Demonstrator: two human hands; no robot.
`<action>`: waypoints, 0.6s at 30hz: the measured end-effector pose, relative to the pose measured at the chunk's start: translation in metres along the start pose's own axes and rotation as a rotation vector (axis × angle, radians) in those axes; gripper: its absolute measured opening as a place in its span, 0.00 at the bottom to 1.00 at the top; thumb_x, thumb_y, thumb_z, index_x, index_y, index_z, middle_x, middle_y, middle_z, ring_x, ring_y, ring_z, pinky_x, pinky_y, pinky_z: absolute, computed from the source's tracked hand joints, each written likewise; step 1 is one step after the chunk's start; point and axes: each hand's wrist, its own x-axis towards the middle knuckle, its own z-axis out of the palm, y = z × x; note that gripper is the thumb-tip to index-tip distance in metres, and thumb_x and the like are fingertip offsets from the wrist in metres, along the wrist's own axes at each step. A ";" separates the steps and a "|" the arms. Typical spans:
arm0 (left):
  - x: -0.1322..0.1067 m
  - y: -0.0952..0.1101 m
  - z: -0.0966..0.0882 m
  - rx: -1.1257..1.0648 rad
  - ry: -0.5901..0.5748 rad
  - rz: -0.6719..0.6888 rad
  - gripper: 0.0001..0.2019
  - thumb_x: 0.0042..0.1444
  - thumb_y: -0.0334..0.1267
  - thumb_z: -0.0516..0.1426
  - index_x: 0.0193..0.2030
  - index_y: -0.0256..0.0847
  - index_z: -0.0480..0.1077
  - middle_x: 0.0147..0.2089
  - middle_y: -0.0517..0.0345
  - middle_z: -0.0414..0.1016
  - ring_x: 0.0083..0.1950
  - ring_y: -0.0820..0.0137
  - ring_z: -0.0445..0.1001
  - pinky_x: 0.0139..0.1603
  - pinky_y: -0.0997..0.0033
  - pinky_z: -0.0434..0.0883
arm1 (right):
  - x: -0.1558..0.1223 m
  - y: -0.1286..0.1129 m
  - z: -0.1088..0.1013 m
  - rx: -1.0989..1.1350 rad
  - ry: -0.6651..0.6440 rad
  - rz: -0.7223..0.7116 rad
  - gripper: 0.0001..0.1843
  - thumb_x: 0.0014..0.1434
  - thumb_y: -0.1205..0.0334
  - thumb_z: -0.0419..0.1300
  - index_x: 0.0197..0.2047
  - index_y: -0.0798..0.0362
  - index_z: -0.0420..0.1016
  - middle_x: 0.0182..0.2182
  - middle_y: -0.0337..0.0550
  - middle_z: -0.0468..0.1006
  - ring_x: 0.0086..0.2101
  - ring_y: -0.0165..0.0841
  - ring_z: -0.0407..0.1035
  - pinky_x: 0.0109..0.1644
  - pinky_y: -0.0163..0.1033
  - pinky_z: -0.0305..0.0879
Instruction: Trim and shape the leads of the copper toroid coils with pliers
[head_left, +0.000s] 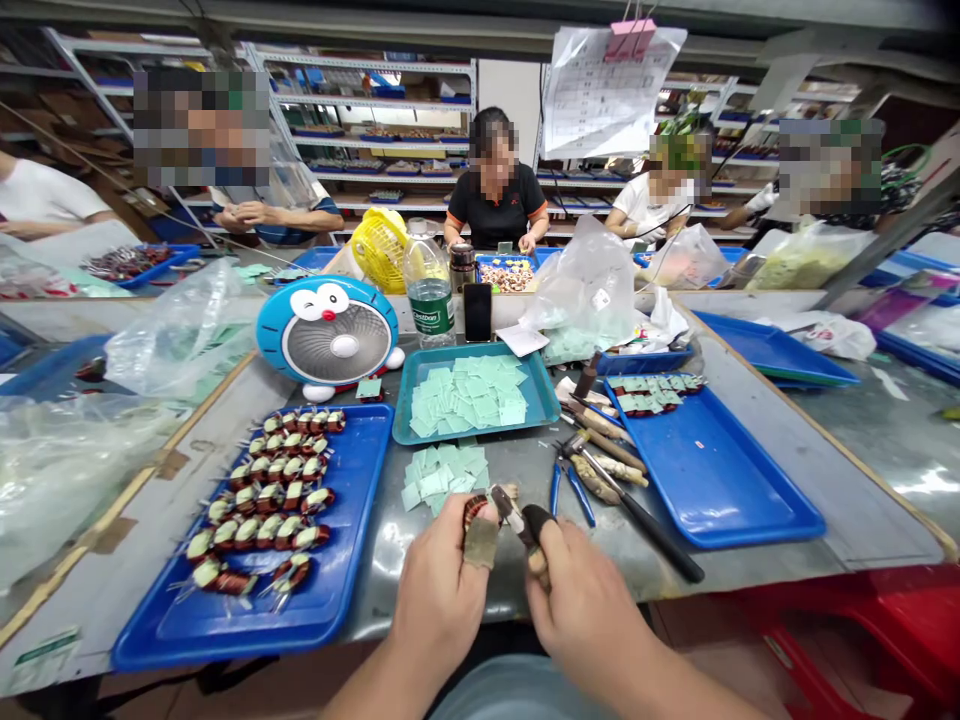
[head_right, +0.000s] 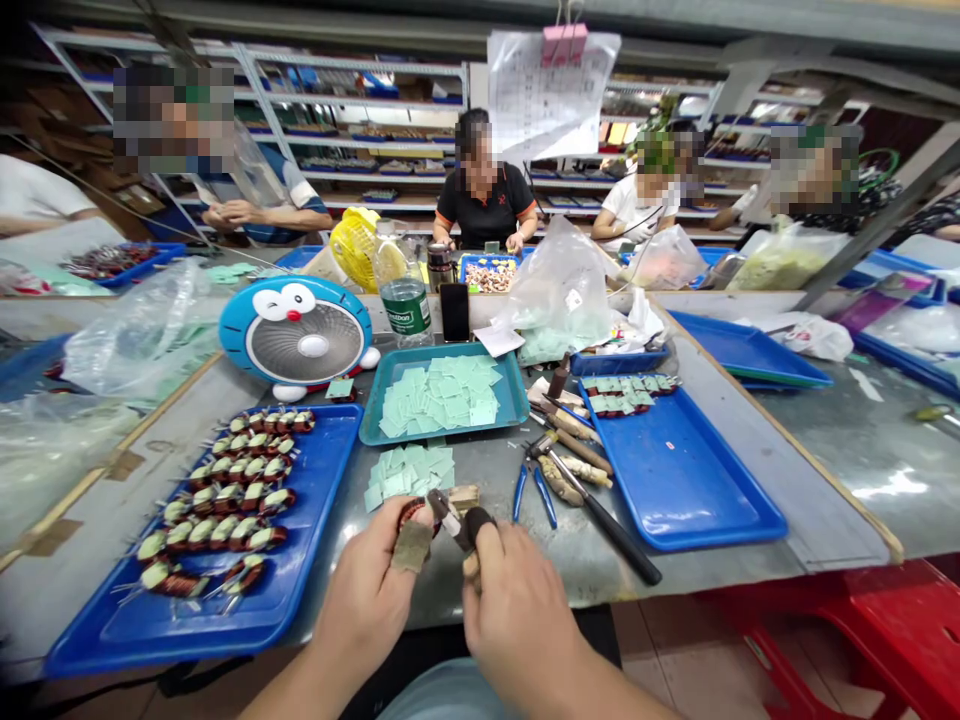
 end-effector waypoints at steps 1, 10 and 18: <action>0.000 0.000 0.002 -0.012 0.022 -0.009 0.18 0.68 0.53 0.48 0.41 0.42 0.69 0.34 0.57 0.75 0.35 0.68 0.70 0.37 0.73 0.62 | 0.003 0.000 0.000 -0.026 0.033 0.003 0.09 0.60 0.73 0.49 0.41 0.53 0.65 0.38 0.52 0.71 0.40 0.47 0.67 0.42 0.48 0.61; 0.012 -0.010 0.004 -0.890 -0.012 -0.308 0.24 0.65 0.56 0.53 0.53 0.35 0.68 0.40 0.51 0.78 0.35 0.72 0.73 0.43 0.70 0.72 | -0.004 0.023 -0.021 0.687 -0.141 0.294 0.16 0.70 0.47 0.53 0.47 0.52 0.64 0.40 0.44 0.74 0.42 0.37 0.68 0.49 0.42 0.64; 0.008 -0.012 0.005 -1.314 -0.146 -0.407 0.11 0.63 0.41 0.61 0.48 0.38 0.69 0.56 0.44 0.78 0.48 0.67 0.81 0.58 0.63 0.76 | -0.027 0.031 -0.003 0.873 -0.223 0.315 0.20 0.66 0.46 0.59 0.51 0.53 0.69 0.37 0.40 0.75 0.36 0.34 0.70 0.43 0.38 0.67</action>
